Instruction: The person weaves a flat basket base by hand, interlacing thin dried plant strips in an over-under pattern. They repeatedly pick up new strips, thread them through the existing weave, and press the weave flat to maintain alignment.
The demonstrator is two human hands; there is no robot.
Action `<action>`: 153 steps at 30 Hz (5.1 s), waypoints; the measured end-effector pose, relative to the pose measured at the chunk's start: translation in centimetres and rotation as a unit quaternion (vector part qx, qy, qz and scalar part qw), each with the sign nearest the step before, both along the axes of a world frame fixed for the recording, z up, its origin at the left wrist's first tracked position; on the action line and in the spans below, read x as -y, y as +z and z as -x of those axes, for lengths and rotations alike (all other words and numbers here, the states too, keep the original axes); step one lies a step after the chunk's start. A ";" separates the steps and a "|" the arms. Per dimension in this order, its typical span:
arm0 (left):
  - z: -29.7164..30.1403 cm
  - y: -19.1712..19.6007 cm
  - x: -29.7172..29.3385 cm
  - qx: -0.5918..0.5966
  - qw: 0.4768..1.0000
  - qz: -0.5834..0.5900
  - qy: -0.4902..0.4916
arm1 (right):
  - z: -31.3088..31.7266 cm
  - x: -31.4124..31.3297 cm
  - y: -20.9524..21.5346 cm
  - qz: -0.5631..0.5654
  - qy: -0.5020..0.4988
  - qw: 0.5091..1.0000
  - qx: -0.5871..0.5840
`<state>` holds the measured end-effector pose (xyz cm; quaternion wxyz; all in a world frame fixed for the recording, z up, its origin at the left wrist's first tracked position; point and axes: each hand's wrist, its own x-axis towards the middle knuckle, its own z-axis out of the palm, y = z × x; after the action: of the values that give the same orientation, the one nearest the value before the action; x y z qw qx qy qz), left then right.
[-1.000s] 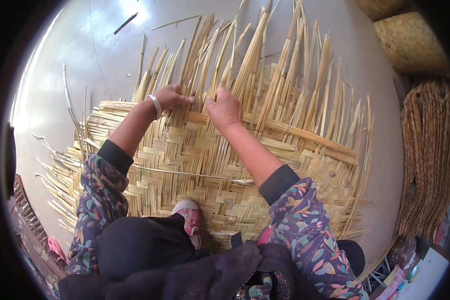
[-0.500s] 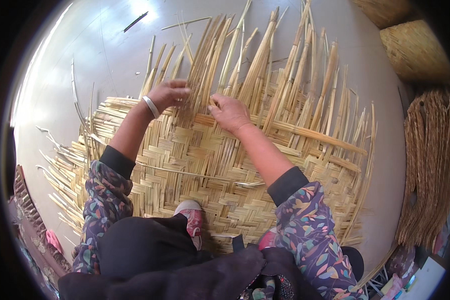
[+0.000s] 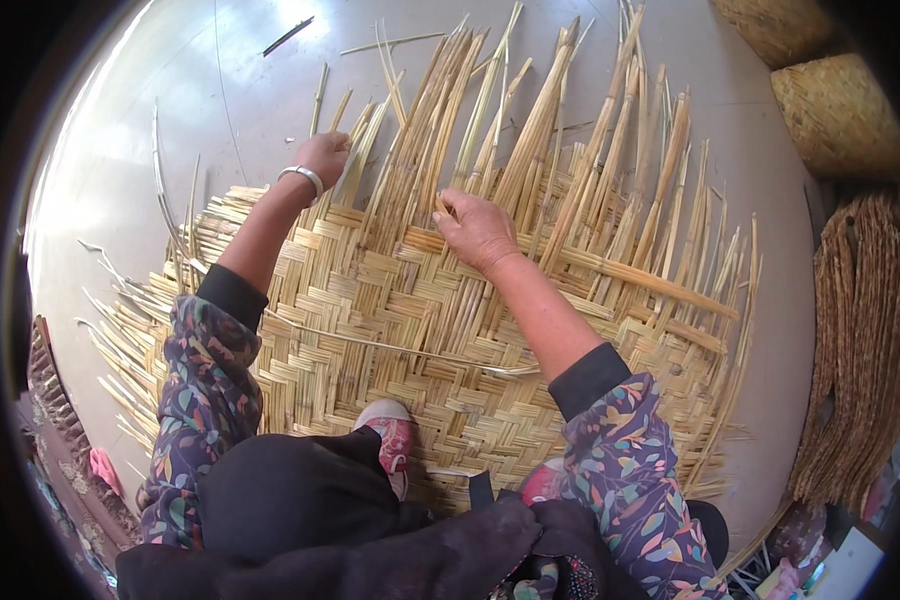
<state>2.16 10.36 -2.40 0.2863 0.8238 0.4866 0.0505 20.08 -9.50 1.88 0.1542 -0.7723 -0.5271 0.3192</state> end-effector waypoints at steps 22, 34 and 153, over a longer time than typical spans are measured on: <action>1.0 2.9 -1.9 0.052 0.996 -0.061 0.036 | 0.5 0.1 0.5 -0.007 -0.012 1.000 0.003; 3.7 0.1 -3.3 0.058 0.952 0.284 0.096 | 0.5 0.1 -0.3 -0.028 -0.021 0.999 0.005; 3.5 0.8 -1.2 -0.089 0.949 -0.294 -0.070 | -2.2 -1.5 -2.0 0.051 0.117 0.988 -0.088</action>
<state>-1.30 11.56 -1.59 -0.0100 0.9046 0.4148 0.0972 22.25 -8.02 -0.09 0.1219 -0.6811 -0.5814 0.4281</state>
